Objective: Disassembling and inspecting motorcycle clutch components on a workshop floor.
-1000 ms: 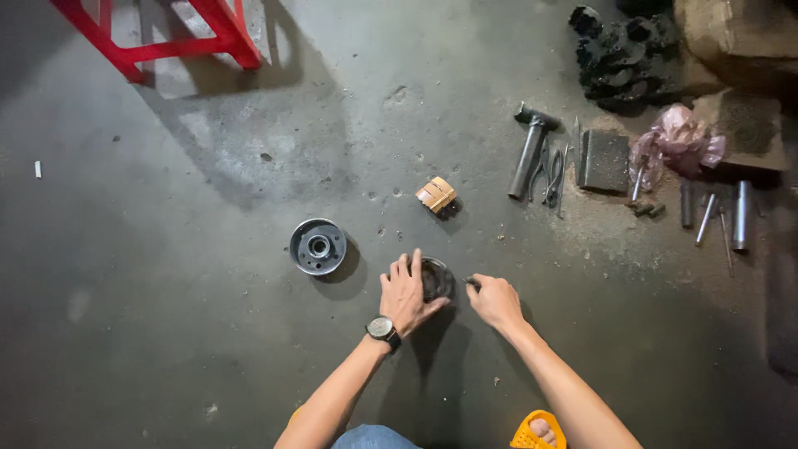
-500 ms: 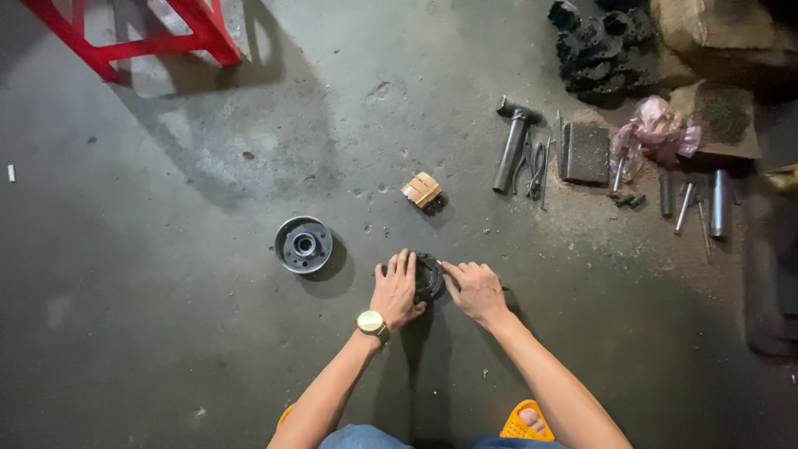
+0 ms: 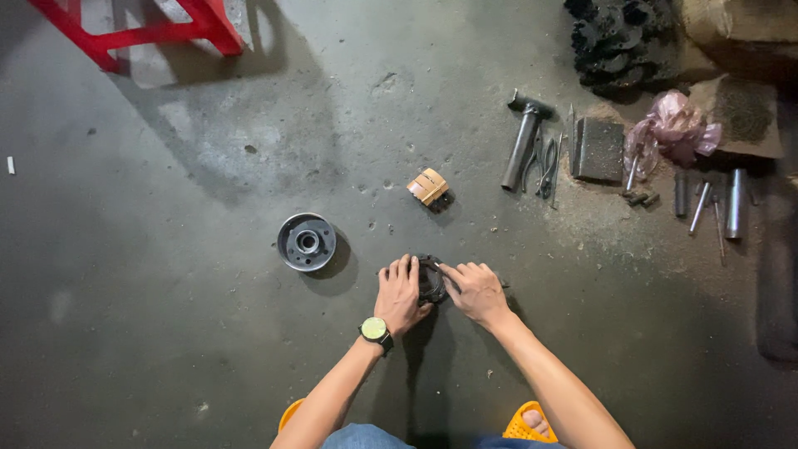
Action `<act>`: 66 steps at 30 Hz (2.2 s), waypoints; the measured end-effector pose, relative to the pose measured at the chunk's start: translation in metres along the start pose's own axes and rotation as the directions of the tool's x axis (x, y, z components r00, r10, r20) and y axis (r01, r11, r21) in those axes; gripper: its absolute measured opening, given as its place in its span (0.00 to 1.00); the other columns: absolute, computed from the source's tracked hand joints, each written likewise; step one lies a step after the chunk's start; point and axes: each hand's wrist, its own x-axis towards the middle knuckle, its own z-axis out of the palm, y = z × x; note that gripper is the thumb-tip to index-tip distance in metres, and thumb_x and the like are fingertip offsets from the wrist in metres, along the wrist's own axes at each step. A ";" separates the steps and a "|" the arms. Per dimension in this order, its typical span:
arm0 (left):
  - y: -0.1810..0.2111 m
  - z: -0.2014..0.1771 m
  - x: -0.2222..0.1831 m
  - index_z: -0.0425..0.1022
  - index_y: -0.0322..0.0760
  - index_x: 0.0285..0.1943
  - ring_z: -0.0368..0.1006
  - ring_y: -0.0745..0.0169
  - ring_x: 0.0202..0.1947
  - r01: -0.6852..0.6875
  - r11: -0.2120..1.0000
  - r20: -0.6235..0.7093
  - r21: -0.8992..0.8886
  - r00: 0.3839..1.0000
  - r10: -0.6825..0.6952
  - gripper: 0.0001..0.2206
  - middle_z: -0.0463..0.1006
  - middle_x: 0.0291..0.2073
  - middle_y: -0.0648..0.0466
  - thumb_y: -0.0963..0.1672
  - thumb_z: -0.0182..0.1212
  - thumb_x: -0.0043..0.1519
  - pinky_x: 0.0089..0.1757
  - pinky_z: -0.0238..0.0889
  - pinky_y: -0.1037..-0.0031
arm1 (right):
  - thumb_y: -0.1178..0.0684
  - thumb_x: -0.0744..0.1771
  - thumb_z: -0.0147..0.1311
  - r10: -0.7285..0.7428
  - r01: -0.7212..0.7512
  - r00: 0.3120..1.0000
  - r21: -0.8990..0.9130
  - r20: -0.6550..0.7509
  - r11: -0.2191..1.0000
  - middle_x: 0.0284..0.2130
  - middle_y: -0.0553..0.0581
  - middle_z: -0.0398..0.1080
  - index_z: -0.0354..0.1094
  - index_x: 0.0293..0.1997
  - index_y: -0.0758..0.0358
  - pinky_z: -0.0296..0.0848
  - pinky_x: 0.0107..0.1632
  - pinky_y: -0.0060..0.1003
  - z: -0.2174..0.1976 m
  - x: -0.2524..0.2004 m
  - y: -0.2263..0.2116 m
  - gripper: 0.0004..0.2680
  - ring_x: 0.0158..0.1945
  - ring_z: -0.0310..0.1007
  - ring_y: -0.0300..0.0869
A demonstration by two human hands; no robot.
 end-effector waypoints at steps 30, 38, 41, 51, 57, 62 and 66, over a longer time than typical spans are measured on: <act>-0.010 0.027 0.066 0.79 0.40 0.43 0.66 0.42 0.50 0.215 0.945 -0.088 -0.246 0.966 -0.243 0.14 0.73 0.45 0.45 0.44 0.71 0.49 0.46 0.59 0.50 | 0.50 0.63 0.60 -0.169 0.189 0.970 -0.109 0.172 0.976 0.26 0.53 0.68 0.75 0.51 0.59 0.66 0.37 0.42 -0.003 0.014 0.020 0.13 0.32 0.69 0.45; -0.009 0.015 0.074 0.79 0.41 0.40 0.67 0.43 0.50 0.250 0.941 0.020 -0.228 0.967 -0.252 0.10 0.74 0.43 0.47 0.43 0.69 0.50 0.46 0.59 0.52 | 0.52 0.63 0.59 -0.225 0.297 0.888 -0.126 0.401 0.947 0.30 0.54 0.71 0.71 0.53 0.58 0.68 0.39 0.43 -0.001 0.031 0.038 0.14 0.35 0.74 0.46; -0.009 0.018 0.074 0.79 0.41 0.40 0.67 0.44 0.49 0.258 0.939 0.029 -0.227 0.966 -0.258 0.10 0.74 0.43 0.47 0.43 0.69 0.51 0.46 0.59 0.52 | 0.53 0.62 0.59 -0.207 0.276 0.845 -0.070 0.492 0.959 0.31 0.55 0.72 0.70 0.53 0.58 0.70 0.40 0.45 -0.006 0.041 0.037 0.14 0.37 0.76 0.48; -0.009 0.014 0.074 0.78 0.40 0.41 0.67 0.44 0.50 0.288 0.926 0.070 -0.244 0.958 -0.280 0.10 0.73 0.44 0.47 0.44 0.69 0.51 0.46 0.59 0.53 | 0.53 0.65 0.56 -0.037 0.079 0.775 -0.038 0.631 0.996 0.28 0.59 0.74 0.70 0.47 0.59 0.74 0.41 0.50 -0.004 0.056 0.031 0.08 0.36 0.77 0.55; -0.013 0.027 0.070 0.78 0.40 0.42 0.67 0.42 0.50 0.257 0.939 0.003 -0.229 0.965 -0.264 0.11 0.73 0.45 0.46 0.44 0.70 0.52 0.46 0.60 0.52 | 0.54 0.65 0.58 0.449 -0.538 0.836 0.304 0.317 0.786 0.28 0.61 0.77 0.78 0.41 0.62 0.75 0.37 0.48 0.051 0.018 0.028 0.06 0.33 0.79 0.53; -0.015 0.031 0.060 0.78 0.40 0.43 0.66 0.42 0.50 0.204 0.953 -0.052 -0.226 0.974 -0.221 0.12 0.73 0.44 0.47 0.45 0.70 0.51 0.46 0.60 0.53 | 0.55 0.66 0.57 0.623 -0.812 0.476 0.582 0.620 0.041 0.23 0.56 0.71 0.78 0.44 0.68 0.69 0.28 0.40 0.074 0.001 0.040 0.08 0.24 0.69 0.43; -0.029 0.044 0.051 0.77 0.40 0.44 0.66 0.44 0.50 0.037 0.977 -0.163 -0.208 0.984 -0.072 0.12 0.73 0.44 0.48 0.43 0.69 0.52 0.48 0.60 0.55 | 0.53 0.67 0.56 0.612 -0.783 0.435 0.613 0.660 -0.104 0.22 0.53 0.69 0.78 0.47 0.66 0.66 0.27 0.35 0.024 0.006 0.026 0.09 0.23 0.66 0.39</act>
